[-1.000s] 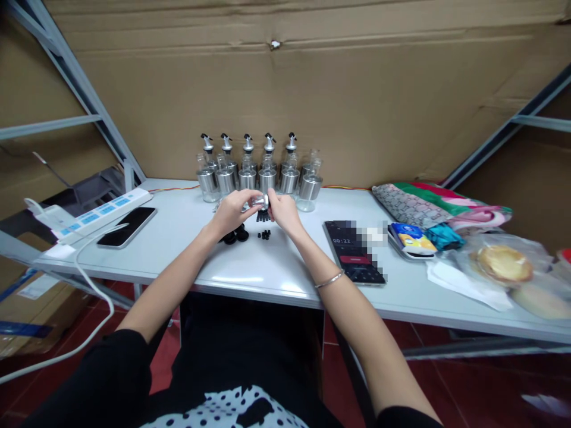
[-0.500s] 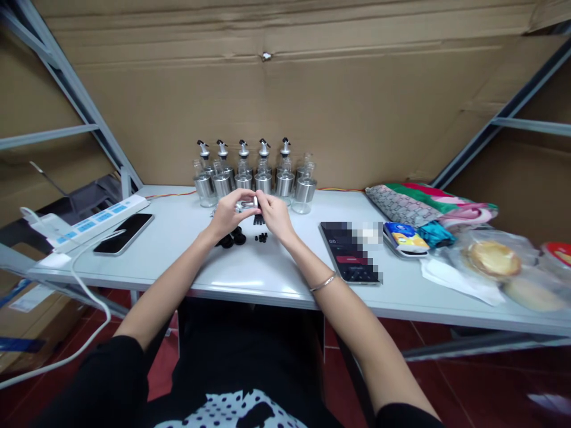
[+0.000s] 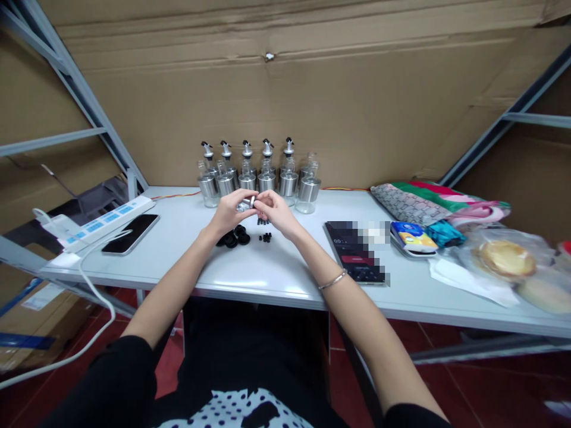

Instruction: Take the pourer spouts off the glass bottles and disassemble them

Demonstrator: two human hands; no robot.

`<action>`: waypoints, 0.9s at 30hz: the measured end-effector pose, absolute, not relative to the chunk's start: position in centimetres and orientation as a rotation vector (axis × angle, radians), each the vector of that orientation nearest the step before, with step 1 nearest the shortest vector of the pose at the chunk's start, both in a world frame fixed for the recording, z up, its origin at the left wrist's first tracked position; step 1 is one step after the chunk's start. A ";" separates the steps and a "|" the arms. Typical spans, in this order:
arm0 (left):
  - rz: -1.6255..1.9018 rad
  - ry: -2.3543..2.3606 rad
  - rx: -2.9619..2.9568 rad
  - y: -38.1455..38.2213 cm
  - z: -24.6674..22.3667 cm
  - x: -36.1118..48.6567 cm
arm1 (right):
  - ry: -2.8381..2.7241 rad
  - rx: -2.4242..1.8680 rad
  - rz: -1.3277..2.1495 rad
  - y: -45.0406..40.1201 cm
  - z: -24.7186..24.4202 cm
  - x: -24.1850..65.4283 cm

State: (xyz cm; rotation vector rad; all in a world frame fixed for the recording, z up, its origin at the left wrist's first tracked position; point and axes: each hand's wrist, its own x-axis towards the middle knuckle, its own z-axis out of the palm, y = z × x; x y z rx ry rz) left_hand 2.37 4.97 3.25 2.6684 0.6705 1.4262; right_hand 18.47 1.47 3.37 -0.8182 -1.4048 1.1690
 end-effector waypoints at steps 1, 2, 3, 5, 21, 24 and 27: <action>1.415 0.692 2.655 4.9 3.3 2.3 | -1.415 -0.811 1.160 1.5 3.4 18.4; 1.403 0.710 2.641 4.9 3.4 2.3 | -1.426 -0.810 1.144 1.5 3.4 18.4; 1.390 0.724 2.628 4.8 3.6 2.3 | -1.435 -0.815 1.124 1.5 3.4 18.4; 1.363 0.748 2.605 4.7 3.8 2.2 | -1.455 -0.829 1.091 1.6 3.3 18.3; 1.496 0.664 2.668 4.8 3.0 2.5 | -1.310 -0.878 1.281 1.7 3.5 18.6; 1.469 0.666 2.695 4.7 2.9 2.7 | -1.320 -0.877 1.296 1.8 3.4 18.8; 1.451 0.649 2.672 4.8 2.9 2.7 | -1.316 -0.847 1.297 1.9 3.3 19.1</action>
